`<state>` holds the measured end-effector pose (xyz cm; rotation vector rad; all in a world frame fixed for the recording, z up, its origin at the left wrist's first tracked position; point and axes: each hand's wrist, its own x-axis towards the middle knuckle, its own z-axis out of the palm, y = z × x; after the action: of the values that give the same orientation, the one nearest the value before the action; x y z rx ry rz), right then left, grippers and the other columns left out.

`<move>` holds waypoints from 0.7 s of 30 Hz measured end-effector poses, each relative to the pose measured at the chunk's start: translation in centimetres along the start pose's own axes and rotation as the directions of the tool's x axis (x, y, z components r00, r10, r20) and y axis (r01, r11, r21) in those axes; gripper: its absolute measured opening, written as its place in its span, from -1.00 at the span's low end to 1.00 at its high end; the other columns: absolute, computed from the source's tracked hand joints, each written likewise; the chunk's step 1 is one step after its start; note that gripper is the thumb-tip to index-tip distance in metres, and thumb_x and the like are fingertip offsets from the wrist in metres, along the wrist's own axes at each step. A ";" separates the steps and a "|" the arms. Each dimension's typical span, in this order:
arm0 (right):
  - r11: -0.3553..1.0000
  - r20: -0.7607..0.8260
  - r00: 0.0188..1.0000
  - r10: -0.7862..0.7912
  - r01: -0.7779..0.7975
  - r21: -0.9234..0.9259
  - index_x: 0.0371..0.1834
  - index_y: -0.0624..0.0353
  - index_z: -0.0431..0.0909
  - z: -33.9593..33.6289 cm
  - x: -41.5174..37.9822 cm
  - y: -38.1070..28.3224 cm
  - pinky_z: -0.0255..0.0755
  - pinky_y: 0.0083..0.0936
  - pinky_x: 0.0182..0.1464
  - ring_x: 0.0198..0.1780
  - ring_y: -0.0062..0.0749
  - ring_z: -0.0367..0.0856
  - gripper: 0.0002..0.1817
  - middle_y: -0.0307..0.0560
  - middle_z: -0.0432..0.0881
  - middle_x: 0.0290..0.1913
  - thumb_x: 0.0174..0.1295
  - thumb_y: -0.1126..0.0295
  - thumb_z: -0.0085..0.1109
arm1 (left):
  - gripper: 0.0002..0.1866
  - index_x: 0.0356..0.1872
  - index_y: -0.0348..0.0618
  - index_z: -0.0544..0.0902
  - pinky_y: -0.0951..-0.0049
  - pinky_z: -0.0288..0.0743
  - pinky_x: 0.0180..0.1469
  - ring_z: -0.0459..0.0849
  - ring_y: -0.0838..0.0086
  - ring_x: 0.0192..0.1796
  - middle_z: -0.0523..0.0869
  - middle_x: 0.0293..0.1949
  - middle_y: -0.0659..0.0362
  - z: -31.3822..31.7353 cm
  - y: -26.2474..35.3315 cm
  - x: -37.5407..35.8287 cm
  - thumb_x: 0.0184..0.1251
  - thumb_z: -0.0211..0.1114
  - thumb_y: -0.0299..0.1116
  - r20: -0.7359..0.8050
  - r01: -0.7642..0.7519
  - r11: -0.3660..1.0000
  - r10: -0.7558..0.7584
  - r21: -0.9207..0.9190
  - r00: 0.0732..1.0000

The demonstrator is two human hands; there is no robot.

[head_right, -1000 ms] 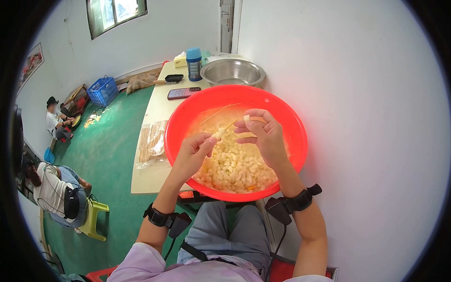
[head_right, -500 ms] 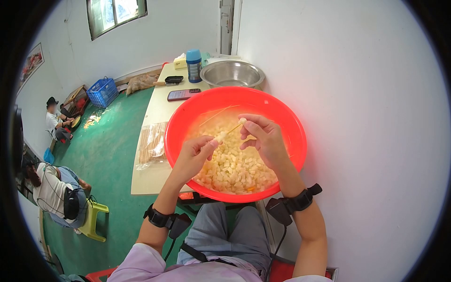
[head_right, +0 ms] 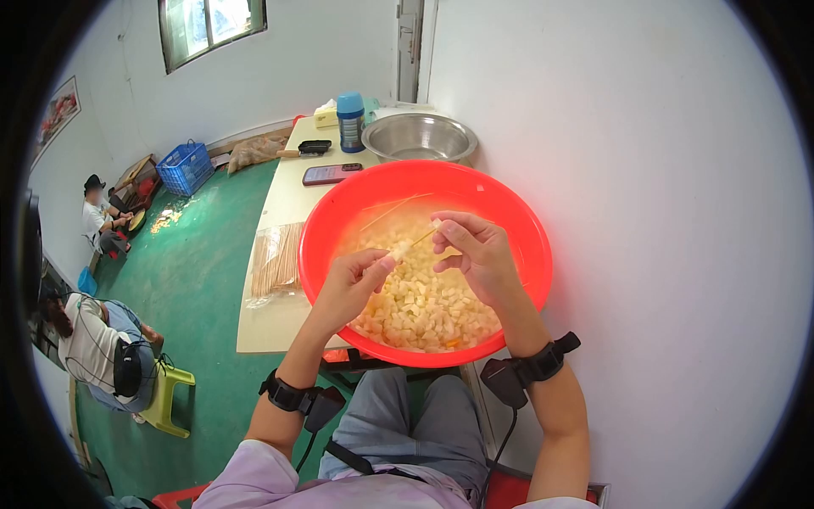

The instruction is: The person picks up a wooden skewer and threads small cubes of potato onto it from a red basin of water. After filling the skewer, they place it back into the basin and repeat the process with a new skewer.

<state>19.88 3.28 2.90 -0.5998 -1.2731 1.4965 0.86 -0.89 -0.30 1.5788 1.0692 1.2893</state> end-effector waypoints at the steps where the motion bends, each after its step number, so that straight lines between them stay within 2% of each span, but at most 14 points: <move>1: 1.000 0.004 1.000 0.005 -0.005 0.001 -0.15 0.32 0.49 -0.1 0.0 0.0 0.53 -0.60 -0.44 -0.36 -0.60 0.52 -0.76 -0.18 0.53 -0.42 0.19 0.40 0.02 | -0.71 -0.28 -0.33 0.57 0.67 0.16 -0.56 0.30 0.74 -0.59 0.39 -0.66 0.34 -0.1 -0.1 0.0 0.25 0.10 -0.25 0.001 -0.007 1.000 0.007 0.001 1.000; 8: 0.999 0.019 0.999 0.034 -0.033 -0.031 -0.17 0.33 0.49 -0.1 0.0 0.1 0.54 -0.60 -0.42 -0.37 -0.61 0.52 -0.76 -0.19 0.53 -0.42 0.18 0.40 0.05 | -0.71 -0.28 -0.34 0.56 0.66 0.14 -0.57 0.27 0.74 -0.59 0.38 -0.66 0.35 -0.2 -0.1 -0.1 0.26 0.09 -0.26 0.006 -0.009 1.000 0.009 0.022 1.000; 14: 0.994 -0.001 1.000 -0.031 0.031 -0.101 -0.15 0.34 0.48 0.5 -0.1 0.0 0.57 -0.57 -0.37 -0.33 -0.56 0.54 -0.76 -0.14 0.56 -0.37 0.17 0.43 0.06 | -0.71 -0.29 -0.36 0.56 0.68 0.15 -0.52 0.27 0.74 -0.56 0.36 -0.65 0.35 -0.4 0.9 -0.1 0.29 0.03 -0.28 0.127 0.119 0.985 -0.102 -0.129 0.987; 21: 0.981 -0.039 0.994 -0.102 0.093 -0.172 -0.17 0.34 0.51 0.8 -0.2 0.0 0.55 -0.60 -0.42 -0.36 -0.59 0.52 -0.76 -0.12 0.56 -0.37 0.18 0.40 0.04 | -0.72 -0.28 -0.34 0.57 0.68 0.16 -0.52 0.26 0.73 -0.57 0.35 -0.65 0.35 -0.3 1.0 -0.1 0.28 0.04 -0.29 0.088 0.092 0.991 -0.083 -0.099 0.993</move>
<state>19.22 2.79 3.13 -0.6707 -1.3827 1.2941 0.69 -1.23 0.67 1.4796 0.9930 1.1901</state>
